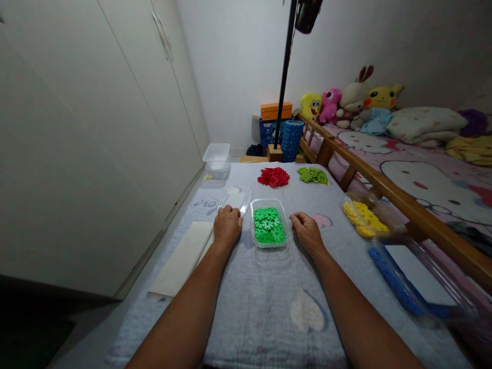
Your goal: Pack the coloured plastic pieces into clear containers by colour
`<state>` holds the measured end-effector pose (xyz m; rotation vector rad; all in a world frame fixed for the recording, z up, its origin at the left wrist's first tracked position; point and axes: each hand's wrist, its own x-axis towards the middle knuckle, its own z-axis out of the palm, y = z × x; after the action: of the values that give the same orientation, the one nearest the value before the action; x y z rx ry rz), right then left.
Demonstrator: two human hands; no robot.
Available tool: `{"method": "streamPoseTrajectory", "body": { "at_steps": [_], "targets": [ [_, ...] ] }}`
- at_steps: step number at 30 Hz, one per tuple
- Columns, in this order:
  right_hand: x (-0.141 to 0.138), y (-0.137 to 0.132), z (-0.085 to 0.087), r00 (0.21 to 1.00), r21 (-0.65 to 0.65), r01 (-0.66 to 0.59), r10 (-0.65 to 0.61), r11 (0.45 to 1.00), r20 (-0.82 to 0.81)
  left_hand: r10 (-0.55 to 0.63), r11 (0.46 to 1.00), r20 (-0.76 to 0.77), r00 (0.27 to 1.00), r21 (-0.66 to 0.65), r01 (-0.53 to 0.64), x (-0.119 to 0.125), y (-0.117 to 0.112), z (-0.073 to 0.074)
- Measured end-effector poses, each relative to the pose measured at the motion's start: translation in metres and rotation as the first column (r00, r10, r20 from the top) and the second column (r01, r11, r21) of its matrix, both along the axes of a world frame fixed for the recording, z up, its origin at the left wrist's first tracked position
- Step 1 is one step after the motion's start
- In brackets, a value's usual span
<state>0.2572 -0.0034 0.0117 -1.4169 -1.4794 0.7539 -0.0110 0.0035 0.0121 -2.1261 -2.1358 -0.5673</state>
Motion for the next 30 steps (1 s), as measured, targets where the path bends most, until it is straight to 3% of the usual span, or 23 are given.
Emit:
{"method": "streamPoseTrajectory", "body": {
  "at_steps": [8,14,18,20,21,23,26,28,30],
  "targets": [
    [-0.001,-0.001,0.002,1.000,-0.001,-0.007,0.007,1.000,-0.010,-0.038,0.999,0.050,0.998,-0.004,0.038,0.004,-0.003,0.004],
    [-0.001,-0.001,0.002,1.000,0.007,0.006,-0.006,1.000,-0.013,-0.099,0.968,0.272,0.957,0.249,0.030,0.004,-0.009,0.014],
    [-0.001,-0.002,0.004,0.999,0.014,0.028,-0.027,1.000,-0.043,-0.196,0.913,0.516,0.834,0.406,-0.036,0.003,-0.015,0.024],
    [-0.001,-0.002,0.005,0.997,0.024,0.049,-0.048,0.998,-0.061,-0.234,0.899,0.663,0.711,0.426,-0.101,0.002,-0.016,0.029],
    [-0.001,-0.002,0.005,0.996,0.033,0.063,-0.060,0.997,-0.068,-0.253,0.902,0.749,0.613,0.411,-0.130,0.002,-0.016,0.032],
    [0.000,-0.001,0.006,0.993,0.053,0.092,-0.087,0.994,-0.082,-0.273,0.920,0.895,0.352,0.350,-0.176,0.001,-0.015,0.037],
    [0.001,-0.001,0.008,0.987,0.086,0.134,-0.125,0.987,-0.096,-0.266,0.945,0.964,-0.015,0.257,-0.204,0.000,-0.014,0.045],
    [0.001,-0.002,0.010,0.986,0.114,0.142,-0.130,0.983,-0.102,-0.247,0.961,0.956,-0.156,0.222,-0.164,0.000,-0.015,0.050],
    [0.001,-0.004,0.014,0.989,0.139,0.117,-0.102,0.983,-0.111,-0.203,0.979,0.946,-0.252,0.193,-0.066,0.002,-0.019,0.054]
  ]
}}
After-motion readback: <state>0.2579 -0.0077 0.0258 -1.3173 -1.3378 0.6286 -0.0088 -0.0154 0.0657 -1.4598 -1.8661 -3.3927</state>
